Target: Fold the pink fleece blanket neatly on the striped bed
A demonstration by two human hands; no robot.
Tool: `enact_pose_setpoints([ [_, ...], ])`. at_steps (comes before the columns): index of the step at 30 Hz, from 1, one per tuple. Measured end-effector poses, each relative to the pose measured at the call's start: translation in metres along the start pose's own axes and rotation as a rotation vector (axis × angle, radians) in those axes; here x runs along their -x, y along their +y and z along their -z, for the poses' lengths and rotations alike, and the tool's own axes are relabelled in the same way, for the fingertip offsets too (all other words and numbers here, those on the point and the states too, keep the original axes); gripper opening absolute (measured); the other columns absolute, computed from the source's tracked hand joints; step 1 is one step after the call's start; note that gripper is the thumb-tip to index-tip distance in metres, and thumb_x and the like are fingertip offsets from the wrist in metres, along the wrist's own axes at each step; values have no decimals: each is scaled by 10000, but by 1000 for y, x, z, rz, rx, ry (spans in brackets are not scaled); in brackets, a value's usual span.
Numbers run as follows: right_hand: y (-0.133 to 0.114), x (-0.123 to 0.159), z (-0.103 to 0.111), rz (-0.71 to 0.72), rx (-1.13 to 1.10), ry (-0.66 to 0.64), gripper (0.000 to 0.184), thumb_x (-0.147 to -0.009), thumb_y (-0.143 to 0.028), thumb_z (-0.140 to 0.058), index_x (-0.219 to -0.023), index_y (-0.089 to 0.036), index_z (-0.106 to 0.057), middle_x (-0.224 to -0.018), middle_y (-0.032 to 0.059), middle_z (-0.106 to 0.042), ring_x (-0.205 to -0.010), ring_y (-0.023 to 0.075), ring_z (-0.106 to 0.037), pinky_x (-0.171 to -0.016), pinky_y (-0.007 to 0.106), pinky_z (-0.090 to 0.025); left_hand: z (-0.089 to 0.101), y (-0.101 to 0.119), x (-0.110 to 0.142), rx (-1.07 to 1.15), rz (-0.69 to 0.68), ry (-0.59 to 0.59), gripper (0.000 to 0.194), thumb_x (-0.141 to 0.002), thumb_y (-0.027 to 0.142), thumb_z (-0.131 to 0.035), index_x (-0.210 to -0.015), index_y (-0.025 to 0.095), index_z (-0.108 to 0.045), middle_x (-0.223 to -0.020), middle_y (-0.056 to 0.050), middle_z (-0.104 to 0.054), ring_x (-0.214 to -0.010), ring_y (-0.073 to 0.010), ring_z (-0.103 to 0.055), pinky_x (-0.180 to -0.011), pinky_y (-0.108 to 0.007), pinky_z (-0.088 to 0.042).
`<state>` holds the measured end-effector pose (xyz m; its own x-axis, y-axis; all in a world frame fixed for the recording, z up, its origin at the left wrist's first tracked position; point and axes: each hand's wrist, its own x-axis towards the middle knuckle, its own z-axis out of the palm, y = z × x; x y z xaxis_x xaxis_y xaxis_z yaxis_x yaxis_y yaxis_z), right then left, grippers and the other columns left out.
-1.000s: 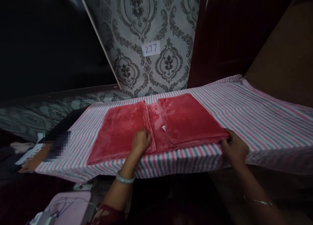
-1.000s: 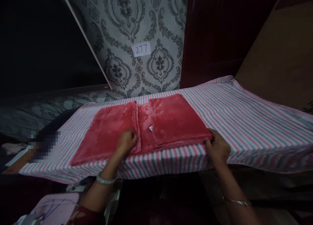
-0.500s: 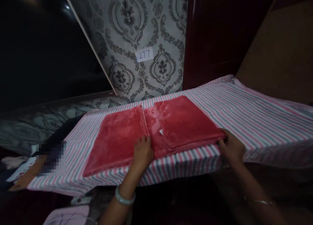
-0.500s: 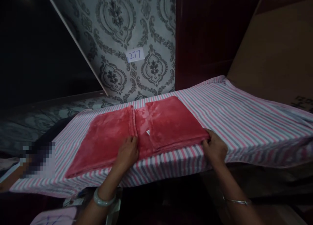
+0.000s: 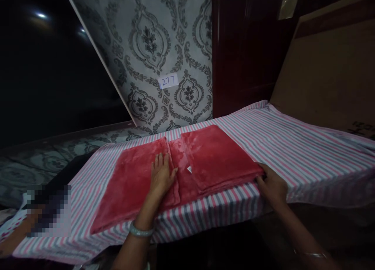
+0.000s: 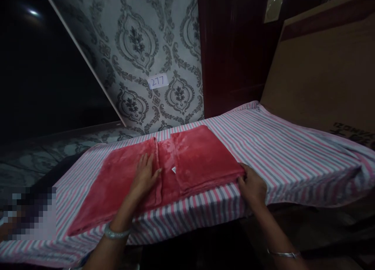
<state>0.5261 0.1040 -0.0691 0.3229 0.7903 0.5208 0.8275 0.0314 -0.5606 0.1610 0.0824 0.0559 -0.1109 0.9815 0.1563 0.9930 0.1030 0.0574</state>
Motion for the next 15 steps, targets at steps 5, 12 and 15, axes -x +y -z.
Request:
enact_pose_setpoints([
  [5, 0, 0, 0, -9, -1, -17, 491, -784, -303, -473, -1209, -180, -688, -862, 72, -692, -685, 225, -577, -612, 305, -414, -34, 2, 4, -34, -41, -136, 632, -937, 459, -502, -1522, 248, -393, -1654, -171, -185, -1520, -405, -122, -1165, -636, -184],
  [12, 1, 1, -2, -15, 5, -22, 502, -789, -325, -454, -1207, -174, -686, -866, 79, -696, -694, 241, -598, -600, 316, -429, -10, -5, -32, 208, -62, -109, 368, -948, 313, -469, -1229, 191, -672, -1388, -158, -588, -1327, -285, -506, -1112, -438, -367],
  [15, 1, 1, -2, -23, 11, -31, 513, -798, -347, -439, -1210, -168, -687, -860, 83, -701, -688, 250, -612, -594, 327, -441, -2, 0, -73, 384, -58, -100, 302, -923, 217, -483, -1124, 182, -706, -1225, -132, -690, -1203, -238, -602, -1063, -368, -423],
])
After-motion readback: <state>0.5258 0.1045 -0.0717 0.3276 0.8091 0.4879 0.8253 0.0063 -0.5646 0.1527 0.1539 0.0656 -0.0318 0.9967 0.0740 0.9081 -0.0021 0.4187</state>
